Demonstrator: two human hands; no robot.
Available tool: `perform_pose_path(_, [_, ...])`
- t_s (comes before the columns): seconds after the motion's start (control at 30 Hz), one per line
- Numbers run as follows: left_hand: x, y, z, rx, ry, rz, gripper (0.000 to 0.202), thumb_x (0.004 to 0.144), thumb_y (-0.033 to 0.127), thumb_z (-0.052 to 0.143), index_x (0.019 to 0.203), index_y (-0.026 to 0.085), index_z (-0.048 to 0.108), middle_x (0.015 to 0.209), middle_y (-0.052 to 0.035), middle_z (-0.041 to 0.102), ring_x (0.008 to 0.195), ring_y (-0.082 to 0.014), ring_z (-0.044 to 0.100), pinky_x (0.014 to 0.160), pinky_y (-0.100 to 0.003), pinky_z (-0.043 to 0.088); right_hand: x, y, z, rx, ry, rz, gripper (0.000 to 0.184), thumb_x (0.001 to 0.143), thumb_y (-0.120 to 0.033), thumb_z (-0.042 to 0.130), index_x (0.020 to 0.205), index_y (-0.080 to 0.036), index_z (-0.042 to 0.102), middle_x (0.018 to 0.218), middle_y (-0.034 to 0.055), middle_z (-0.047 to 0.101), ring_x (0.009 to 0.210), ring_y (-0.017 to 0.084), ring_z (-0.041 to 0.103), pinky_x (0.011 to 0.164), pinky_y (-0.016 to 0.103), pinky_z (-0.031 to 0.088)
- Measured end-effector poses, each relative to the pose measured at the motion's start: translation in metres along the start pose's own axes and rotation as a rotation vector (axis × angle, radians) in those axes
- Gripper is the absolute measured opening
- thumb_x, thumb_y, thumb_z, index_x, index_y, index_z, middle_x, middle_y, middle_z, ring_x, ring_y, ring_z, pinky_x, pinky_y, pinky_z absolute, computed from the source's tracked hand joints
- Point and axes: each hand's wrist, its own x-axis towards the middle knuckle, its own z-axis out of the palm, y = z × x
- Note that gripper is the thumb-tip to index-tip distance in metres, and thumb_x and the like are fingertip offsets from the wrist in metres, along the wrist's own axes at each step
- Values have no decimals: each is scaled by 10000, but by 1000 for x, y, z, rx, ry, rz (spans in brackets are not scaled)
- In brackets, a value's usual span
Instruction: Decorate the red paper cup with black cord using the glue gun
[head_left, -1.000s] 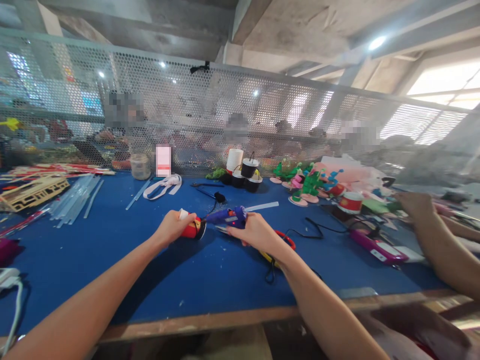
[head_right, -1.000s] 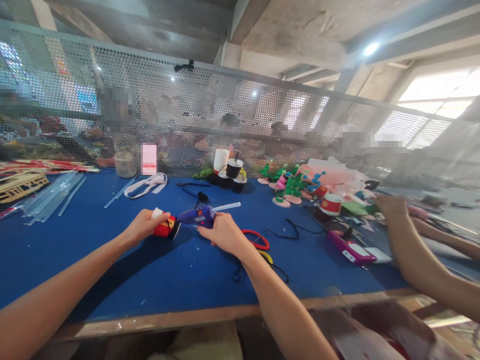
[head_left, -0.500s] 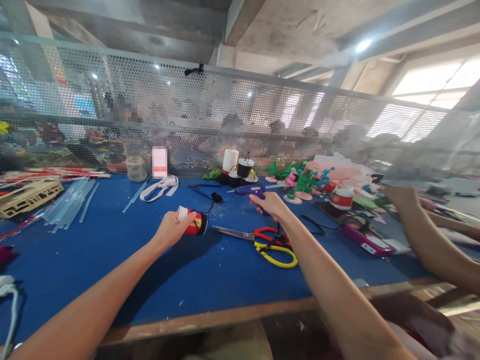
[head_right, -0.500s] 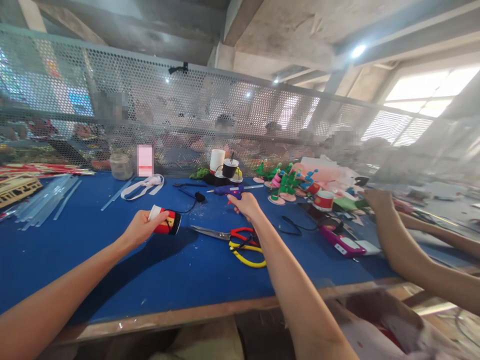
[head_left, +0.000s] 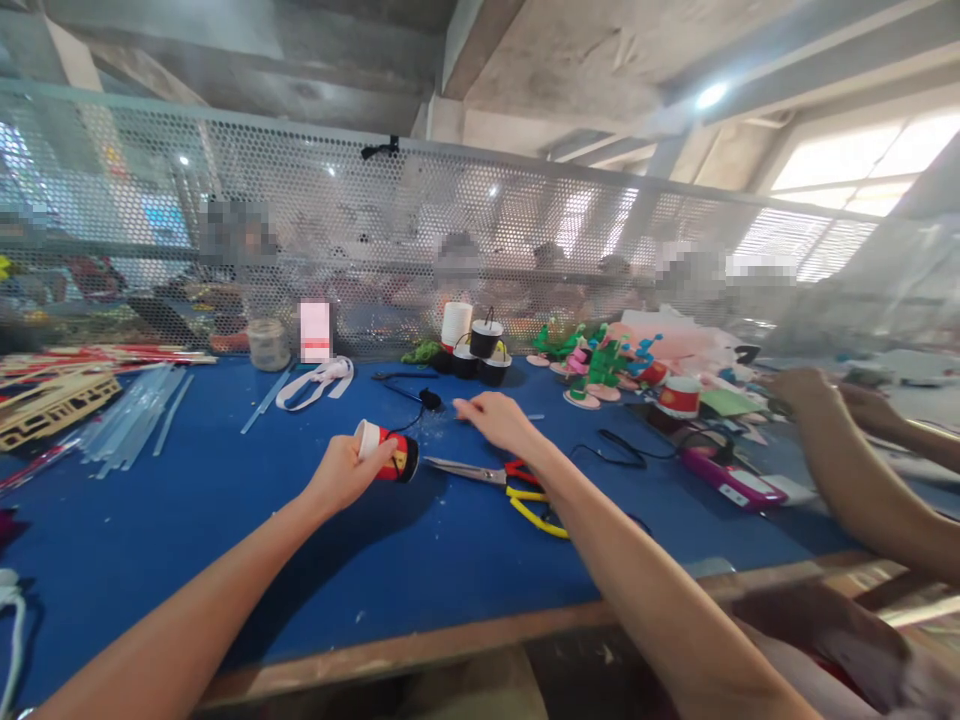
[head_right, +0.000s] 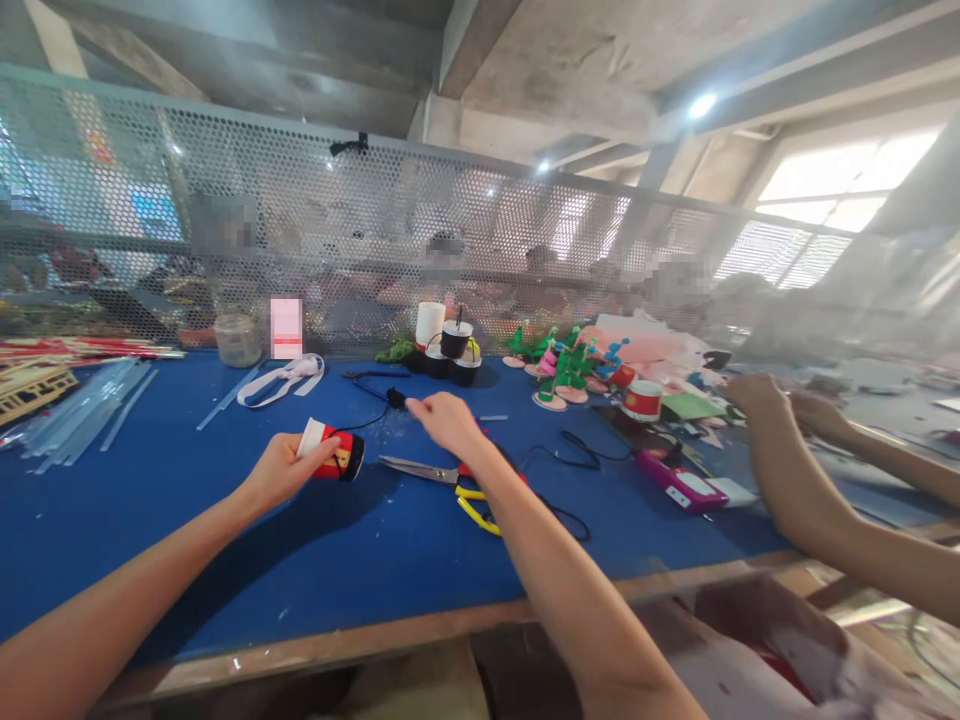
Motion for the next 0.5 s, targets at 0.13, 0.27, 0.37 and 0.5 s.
perform_pose_path(0.13, [-2,3,3,-31,-43,45,403,692,482,467,463,158,399,468,37,319,463,-68,266,430,-211,206,-17,-40,15,367,-277,-131,530,813,-532,362,676,-134,685,730,65,674,760,194,601,743,289,413])
perform_pose_path(0.27, [-4,6,4,-13,-74,79,399,687,468,475,449,159,391,469,37,323,468,-68,266,429,-204,213,-23,-49,33,718,-369,-89,590,747,-634,372,736,-129,677,753,50,669,796,184,591,782,300,422])
perform_pose_path(0.37, [-5,6,5,-4,-129,93,390,692,454,472,448,161,389,474,35,332,470,-69,272,429,-205,214,-27,-47,44,957,-365,-65,569,678,-648,463,843,-143,669,781,45,665,804,178,596,780,306,441])
perform_pose_path(0.5, [-6,6,8,8,-172,74,404,689,473,465,443,163,385,459,40,315,456,-64,257,423,-209,193,-35,-46,48,1121,-368,-108,498,568,-544,647,892,-167,652,785,18,653,766,166,602,755,301,455])
